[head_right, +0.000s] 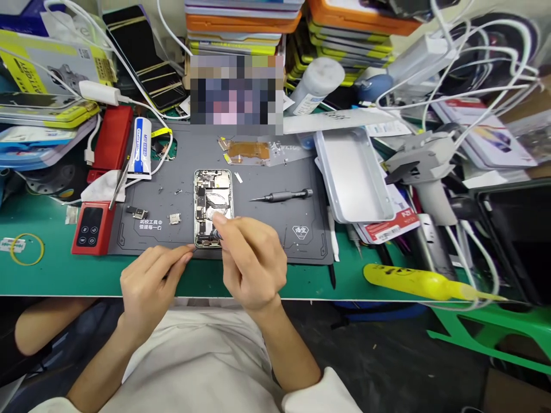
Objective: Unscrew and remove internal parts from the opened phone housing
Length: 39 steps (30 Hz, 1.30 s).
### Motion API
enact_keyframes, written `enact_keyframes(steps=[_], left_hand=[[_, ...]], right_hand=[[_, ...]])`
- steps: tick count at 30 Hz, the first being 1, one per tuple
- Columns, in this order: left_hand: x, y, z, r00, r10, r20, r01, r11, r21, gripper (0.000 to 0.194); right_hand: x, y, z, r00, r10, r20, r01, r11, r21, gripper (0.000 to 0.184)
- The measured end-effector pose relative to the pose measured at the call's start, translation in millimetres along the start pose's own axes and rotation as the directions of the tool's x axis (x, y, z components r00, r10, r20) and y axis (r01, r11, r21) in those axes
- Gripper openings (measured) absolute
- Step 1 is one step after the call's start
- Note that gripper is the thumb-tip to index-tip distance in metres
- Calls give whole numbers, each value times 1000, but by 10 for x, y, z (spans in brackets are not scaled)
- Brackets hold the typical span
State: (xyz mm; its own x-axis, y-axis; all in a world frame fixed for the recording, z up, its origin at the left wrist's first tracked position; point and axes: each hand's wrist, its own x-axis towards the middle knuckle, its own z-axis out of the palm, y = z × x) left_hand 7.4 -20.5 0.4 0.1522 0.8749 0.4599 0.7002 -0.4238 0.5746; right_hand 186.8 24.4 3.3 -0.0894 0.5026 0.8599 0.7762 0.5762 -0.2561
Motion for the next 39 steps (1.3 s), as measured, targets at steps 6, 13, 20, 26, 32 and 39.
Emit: enact_keyframes(steps=[6,13,20,26,32,39], left_hand=[[0,12,94,994,109,-3,-104,956,274,19],[2,36,109,991,133,-13,-121,931,344,18],[19,43,103,989,147,1,-137,921,365,17],[17,55,107,990,138,-8,-126,924,361,16],[-39,29,125,998,67,-20,-59,961,271,19],[-44,58,111,999,-47,-23,50,987,155,24]], right_hand=[[3,4,2,1000,20,-11,-20,1000,24,43],[9,-5,0,999,40,-8,-40,999,22,41],[25,-25,-19,998,62,28,-63,996,58,49],[9,-30,-1,998,64,15,-65,996,59,49],[5,-27,22,998,57,0,-56,995,88,48],[-31,-30,25,997,80,17,-81,992,97,47]])
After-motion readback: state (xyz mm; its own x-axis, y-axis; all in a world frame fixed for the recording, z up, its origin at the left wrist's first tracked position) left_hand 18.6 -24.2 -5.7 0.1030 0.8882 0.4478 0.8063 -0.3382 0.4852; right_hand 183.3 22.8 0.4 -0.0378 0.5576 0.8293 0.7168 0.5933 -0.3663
